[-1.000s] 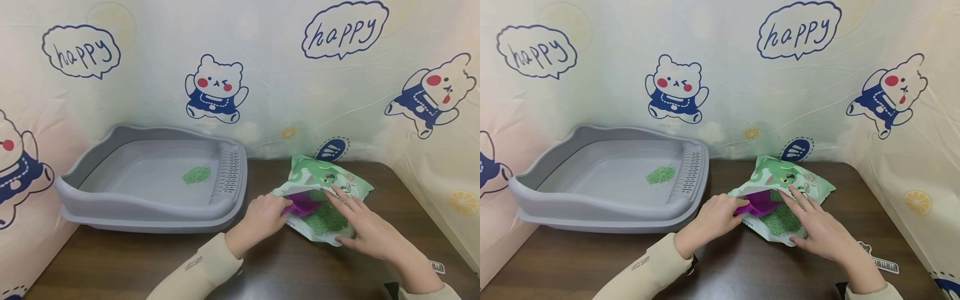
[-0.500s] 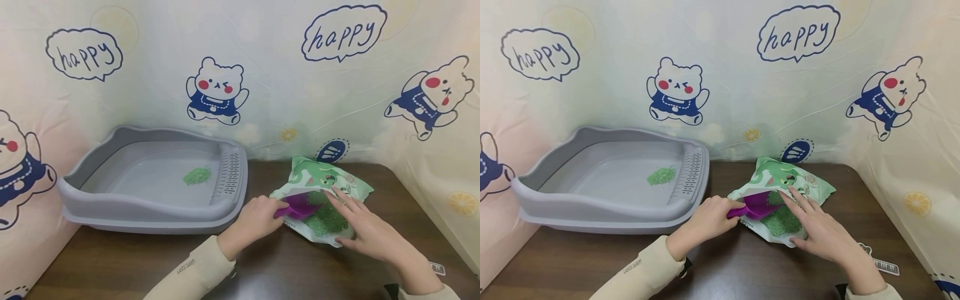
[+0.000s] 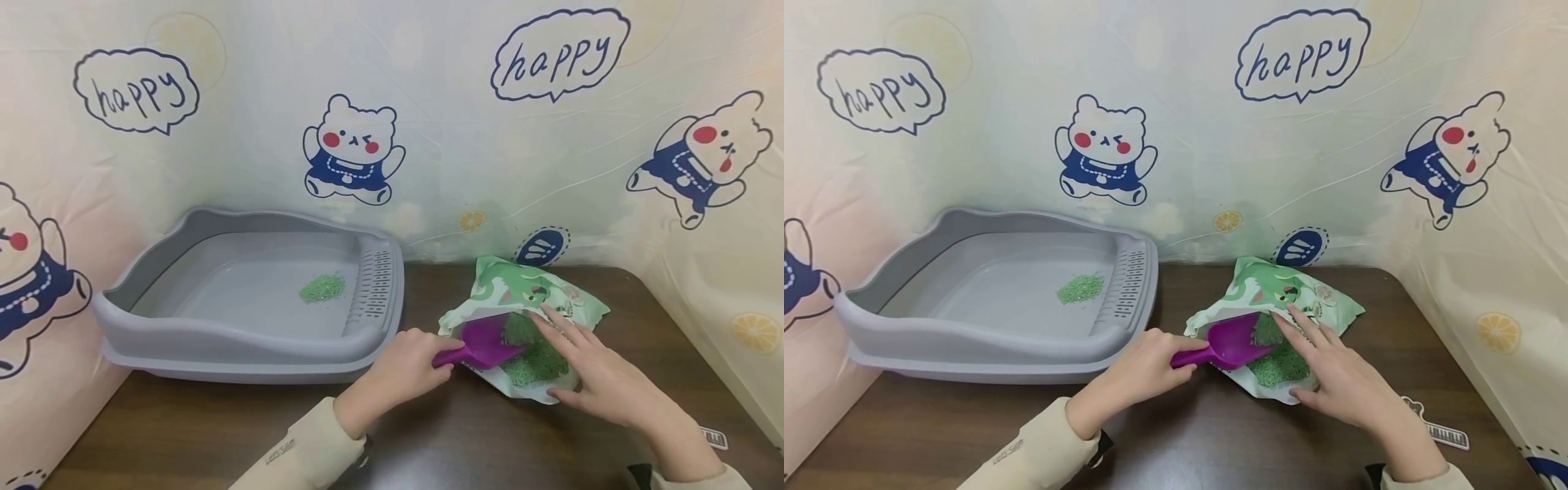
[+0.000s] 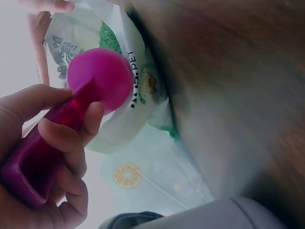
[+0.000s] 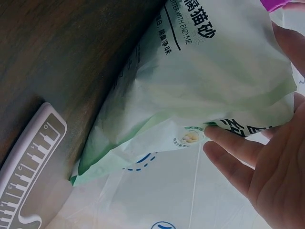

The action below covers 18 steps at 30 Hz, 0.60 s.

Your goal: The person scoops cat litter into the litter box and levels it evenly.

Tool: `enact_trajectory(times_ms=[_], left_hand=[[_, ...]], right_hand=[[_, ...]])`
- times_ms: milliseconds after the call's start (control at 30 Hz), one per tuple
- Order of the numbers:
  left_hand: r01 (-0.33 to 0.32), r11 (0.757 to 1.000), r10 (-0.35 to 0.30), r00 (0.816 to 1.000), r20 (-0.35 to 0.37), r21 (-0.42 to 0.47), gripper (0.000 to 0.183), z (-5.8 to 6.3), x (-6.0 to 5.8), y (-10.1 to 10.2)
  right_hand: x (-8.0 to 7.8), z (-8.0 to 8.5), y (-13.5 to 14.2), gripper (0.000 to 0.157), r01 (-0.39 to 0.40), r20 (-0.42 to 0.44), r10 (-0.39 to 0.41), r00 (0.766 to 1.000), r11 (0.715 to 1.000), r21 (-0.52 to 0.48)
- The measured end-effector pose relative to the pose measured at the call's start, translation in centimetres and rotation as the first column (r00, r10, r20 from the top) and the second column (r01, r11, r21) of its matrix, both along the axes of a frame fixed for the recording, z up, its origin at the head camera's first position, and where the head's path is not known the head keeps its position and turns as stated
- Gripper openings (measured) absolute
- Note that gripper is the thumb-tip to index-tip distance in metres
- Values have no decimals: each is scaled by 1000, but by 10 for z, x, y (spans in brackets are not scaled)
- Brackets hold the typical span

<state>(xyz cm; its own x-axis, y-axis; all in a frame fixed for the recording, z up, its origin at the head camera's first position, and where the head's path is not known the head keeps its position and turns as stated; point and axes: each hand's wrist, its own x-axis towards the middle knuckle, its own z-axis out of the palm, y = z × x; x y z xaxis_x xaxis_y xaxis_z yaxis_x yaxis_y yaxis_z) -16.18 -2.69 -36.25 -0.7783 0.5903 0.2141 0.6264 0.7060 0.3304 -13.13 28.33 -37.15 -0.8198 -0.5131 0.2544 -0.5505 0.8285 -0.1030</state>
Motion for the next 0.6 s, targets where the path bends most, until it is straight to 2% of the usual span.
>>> enact_trajectory(times_ms=[233, 600], left_hand=[[32, 997, -32, 999, -10, 67, 35, 3, 8, -15], [59, 992, -55, 998, -39, 113, 36, 1, 17, -30]], right_hand=[[1, 2, -2, 114, 34, 29, -34, 999, 999, 9], [0, 1, -5, 116, 27, -9, -27, 1000, 1000, 13]])
